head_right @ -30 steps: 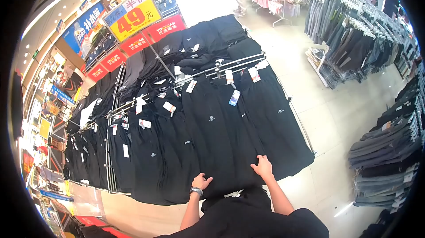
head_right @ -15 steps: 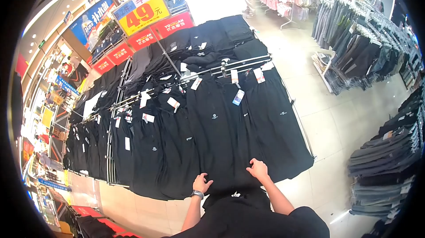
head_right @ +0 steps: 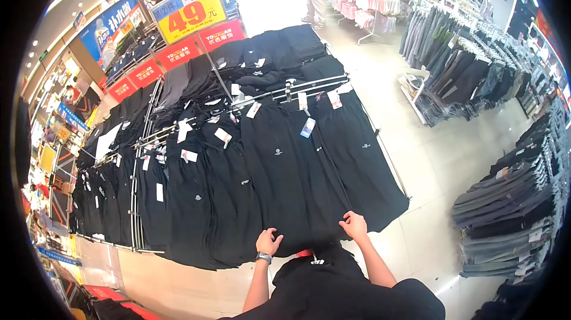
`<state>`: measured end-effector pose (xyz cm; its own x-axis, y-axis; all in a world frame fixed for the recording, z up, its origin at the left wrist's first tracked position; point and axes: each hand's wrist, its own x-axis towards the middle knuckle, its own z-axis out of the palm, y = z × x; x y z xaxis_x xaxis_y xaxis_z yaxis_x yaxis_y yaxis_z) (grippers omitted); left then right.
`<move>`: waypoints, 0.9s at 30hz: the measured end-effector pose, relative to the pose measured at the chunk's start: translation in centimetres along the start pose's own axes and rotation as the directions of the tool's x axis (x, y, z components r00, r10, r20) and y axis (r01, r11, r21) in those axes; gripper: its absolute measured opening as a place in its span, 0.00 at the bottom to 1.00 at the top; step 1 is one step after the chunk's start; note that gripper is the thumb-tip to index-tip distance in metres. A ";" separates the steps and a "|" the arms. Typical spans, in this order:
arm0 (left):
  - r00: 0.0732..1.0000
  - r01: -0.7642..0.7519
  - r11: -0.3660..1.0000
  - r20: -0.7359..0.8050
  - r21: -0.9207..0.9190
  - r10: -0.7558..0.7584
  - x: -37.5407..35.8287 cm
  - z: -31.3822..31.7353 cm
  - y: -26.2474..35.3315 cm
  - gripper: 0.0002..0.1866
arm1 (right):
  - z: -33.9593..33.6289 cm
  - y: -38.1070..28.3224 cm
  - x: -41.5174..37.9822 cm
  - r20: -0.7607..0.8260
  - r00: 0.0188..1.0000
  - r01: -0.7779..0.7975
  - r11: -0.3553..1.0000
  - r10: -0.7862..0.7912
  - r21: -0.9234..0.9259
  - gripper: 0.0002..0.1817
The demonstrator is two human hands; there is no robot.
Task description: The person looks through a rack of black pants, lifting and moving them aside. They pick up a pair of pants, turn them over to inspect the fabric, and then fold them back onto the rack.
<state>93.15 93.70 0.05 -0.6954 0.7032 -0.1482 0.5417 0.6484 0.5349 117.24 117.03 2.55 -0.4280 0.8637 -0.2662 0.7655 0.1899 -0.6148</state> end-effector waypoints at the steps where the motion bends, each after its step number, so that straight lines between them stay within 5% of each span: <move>1: 1.000 -0.001 1.000 0.005 -0.004 0.001 0.0 0.0 0.1 0.19 | -0.3 0.4 -0.3 -0.023 1.000 -0.014 1.000 0.014 0.014 0.15; 13: 0.996 -0.056 0.998 -0.076 -0.024 0.054 -0.3 0.3 -0.1 0.18 | -4.3 5.5 -1.1 -0.343 0.939 -0.001 1.000 0.003 0.005 0.14; 15: 0.996 -0.043 0.999 -0.081 -0.007 0.042 -0.4 0.4 0.1 0.18 | -4.9 5.9 -0.5 -0.277 0.954 -0.096 0.992 0.117 0.087 0.15; 21: 0.997 0.001 1.000 -0.076 0.016 0.000 -1.2 0.6 2.3 0.16 | -6.2 7.6 1.5 -0.218 0.976 0.015 0.998 -0.003 0.053 0.12; 24: 0.994 -0.030 0.999 -0.110 -0.018 0.028 -1.3 2.2 4.8 0.15 | -8.0 8.9 2.7 0.062 0.991 -0.130 0.937 0.116 0.323 0.11; 27: 0.994 -0.046 0.999 -0.100 -0.005 0.045 -1.3 4.2 9.1 0.15 | -10.1 10.1 3.9 0.108 0.987 -0.148 0.940 0.119 0.309 0.10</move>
<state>100.96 99.87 1.59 -0.7141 0.6989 -0.0398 0.5704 0.6139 0.5457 128.19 126.98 2.76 -0.3830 0.8245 -0.4165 0.6340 -0.0932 -0.7677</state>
